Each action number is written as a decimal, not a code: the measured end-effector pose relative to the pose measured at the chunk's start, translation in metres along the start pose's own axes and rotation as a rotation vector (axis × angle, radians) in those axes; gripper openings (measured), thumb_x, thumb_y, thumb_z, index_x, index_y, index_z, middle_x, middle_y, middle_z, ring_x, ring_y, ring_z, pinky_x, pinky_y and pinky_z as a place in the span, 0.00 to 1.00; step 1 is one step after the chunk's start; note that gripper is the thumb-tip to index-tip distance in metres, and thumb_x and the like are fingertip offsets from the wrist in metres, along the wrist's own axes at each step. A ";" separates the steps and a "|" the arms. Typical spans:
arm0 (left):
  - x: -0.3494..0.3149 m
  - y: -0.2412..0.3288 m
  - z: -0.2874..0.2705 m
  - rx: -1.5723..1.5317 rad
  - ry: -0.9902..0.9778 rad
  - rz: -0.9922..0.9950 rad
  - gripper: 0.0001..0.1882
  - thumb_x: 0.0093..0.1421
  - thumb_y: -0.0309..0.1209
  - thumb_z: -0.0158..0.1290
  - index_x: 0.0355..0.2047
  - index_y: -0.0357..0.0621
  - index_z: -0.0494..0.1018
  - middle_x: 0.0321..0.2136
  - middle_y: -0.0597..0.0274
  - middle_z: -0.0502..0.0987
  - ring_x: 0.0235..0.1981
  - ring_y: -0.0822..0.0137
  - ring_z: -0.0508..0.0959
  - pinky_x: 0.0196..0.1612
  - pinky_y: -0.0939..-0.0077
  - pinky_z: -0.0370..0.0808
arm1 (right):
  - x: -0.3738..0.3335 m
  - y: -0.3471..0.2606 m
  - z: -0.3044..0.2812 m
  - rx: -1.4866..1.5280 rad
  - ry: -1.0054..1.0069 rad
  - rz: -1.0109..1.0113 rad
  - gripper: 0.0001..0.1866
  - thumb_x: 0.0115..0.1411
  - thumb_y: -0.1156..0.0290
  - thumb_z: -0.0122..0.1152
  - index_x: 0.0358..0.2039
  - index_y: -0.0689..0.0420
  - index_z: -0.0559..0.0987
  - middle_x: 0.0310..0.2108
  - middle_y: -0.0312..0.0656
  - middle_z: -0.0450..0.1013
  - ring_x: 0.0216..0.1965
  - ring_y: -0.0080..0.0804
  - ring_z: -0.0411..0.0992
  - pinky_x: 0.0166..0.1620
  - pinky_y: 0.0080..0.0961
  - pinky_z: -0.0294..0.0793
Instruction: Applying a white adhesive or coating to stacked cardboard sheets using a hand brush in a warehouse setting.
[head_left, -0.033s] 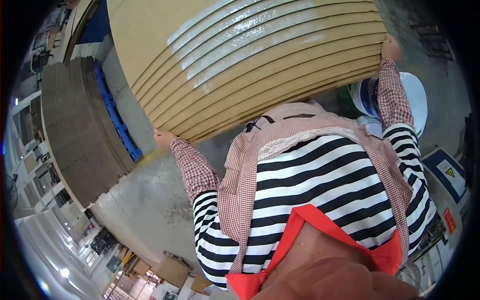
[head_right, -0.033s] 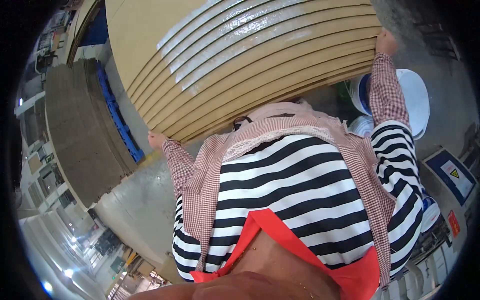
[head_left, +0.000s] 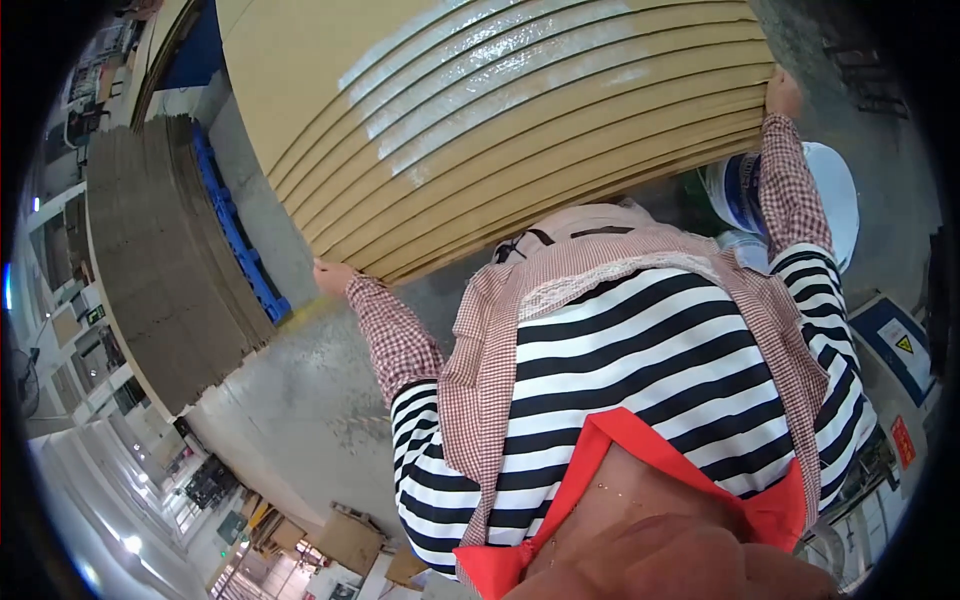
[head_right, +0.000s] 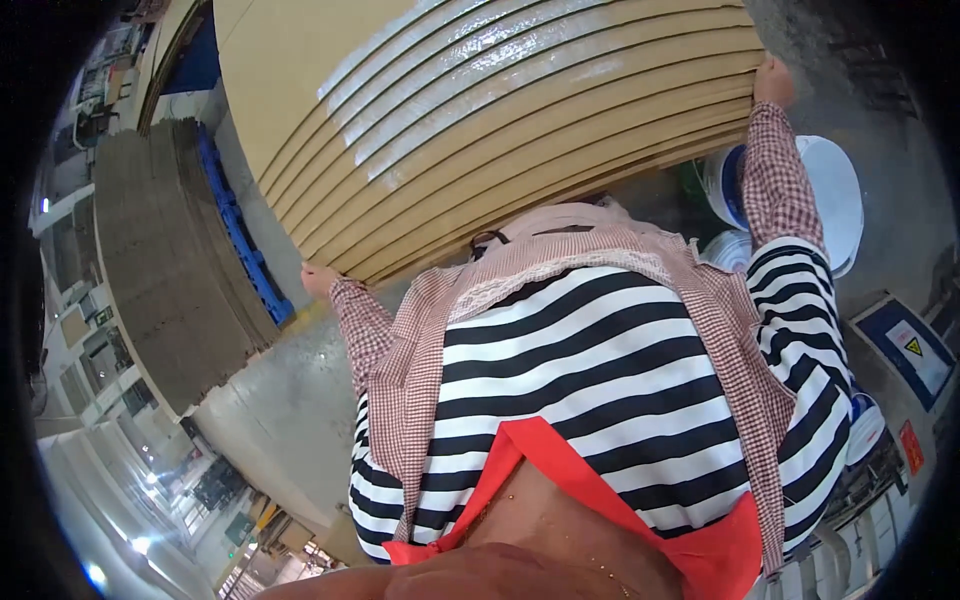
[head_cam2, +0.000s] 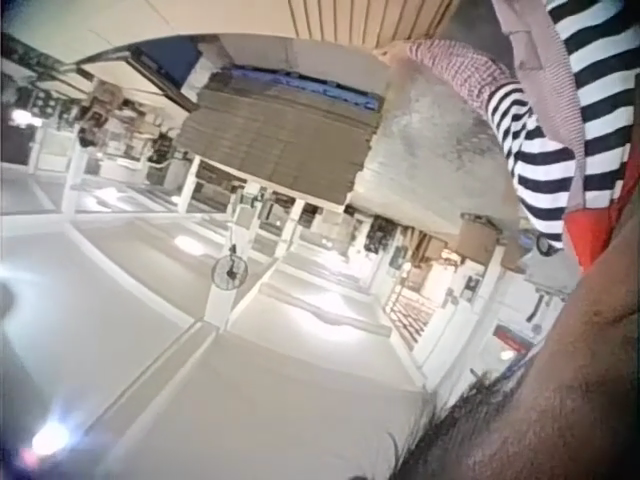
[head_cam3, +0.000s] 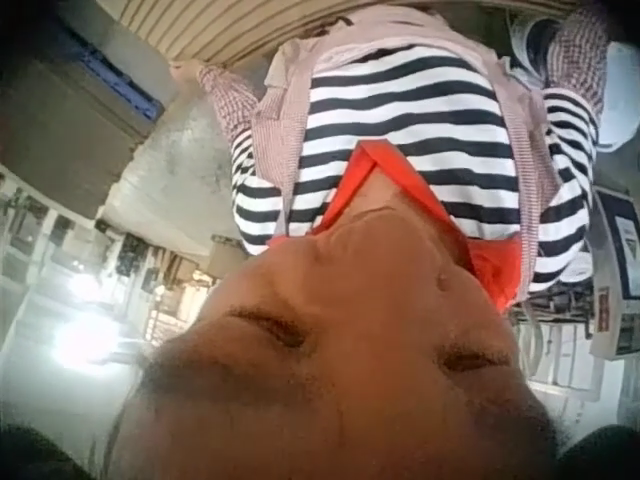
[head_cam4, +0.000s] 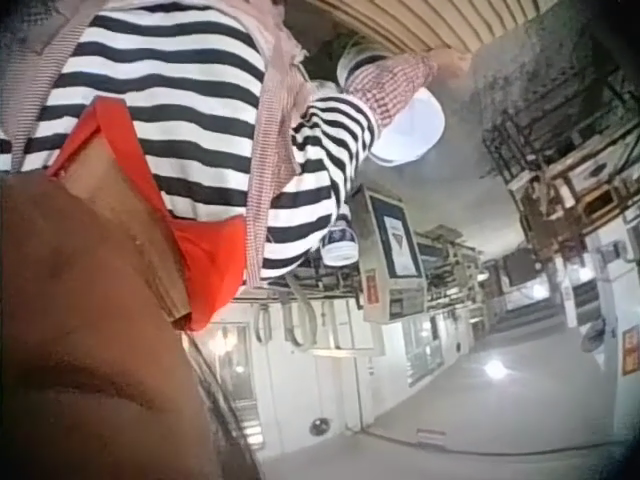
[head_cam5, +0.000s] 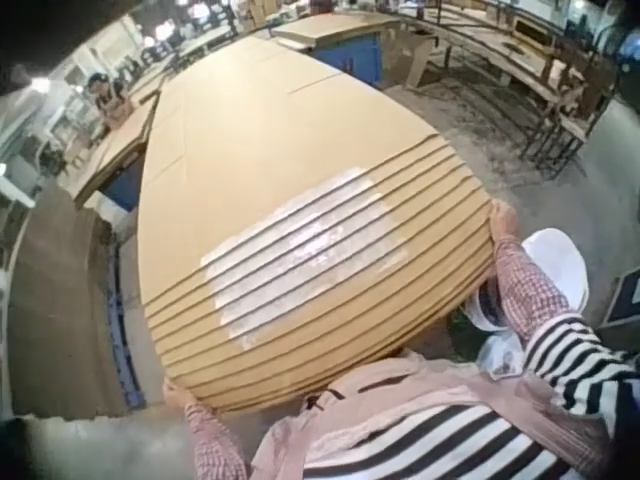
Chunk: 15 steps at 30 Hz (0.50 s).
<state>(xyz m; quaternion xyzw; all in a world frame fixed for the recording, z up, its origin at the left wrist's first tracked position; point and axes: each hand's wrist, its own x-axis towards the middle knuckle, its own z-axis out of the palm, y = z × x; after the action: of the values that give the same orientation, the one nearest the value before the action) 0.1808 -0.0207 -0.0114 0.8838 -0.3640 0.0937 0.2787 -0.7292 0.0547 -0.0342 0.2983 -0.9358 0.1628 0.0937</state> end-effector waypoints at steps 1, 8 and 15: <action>0.000 -0.001 -0.001 0.062 -0.020 0.045 0.23 0.64 0.44 0.42 0.33 0.35 0.76 0.30 0.45 0.78 0.31 0.46 0.75 0.34 0.56 0.71 | 0.001 0.000 -0.002 0.015 -0.060 -0.021 0.22 0.62 0.51 0.41 0.42 0.51 0.79 0.39 0.50 0.75 0.42 0.51 0.72 0.43 0.43 0.71; 0.007 -0.011 0.007 0.506 -0.053 0.311 0.20 0.63 0.42 0.44 0.35 0.36 0.77 0.29 0.47 0.78 0.30 0.48 0.76 0.34 0.55 0.72 | 0.012 -0.019 -0.025 -0.103 -0.265 -0.157 0.28 0.64 0.48 0.38 0.45 0.58 0.77 0.46 0.52 0.72 0.46 0.52 0.70 0.47 0.46 0.69; 0.024 -0.005 -0.017 0.039 -0.449 0.054 0.22 0.61 0.45 0.48 0.43 0.38 0.76 0.38 0.45 0.78 0.39 0.50 0.77 0.43 0.59 0.73 | 0.022 -0.044 -0.033 -0.289 -0.494 -0.061 0.35 0.61 0.42 0.39 0.51 0.63 0.73 0.54 0.58 0.66 0.57 0.53 0.63 0.56 0.44 0.63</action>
<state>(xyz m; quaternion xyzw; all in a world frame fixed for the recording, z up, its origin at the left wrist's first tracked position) 0.2021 -0.0223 0.0093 0.8775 -0.4387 -0.0911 0.1708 -0.7183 0.0213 0.0130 0.3407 -0.9343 -0.0526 -0.0908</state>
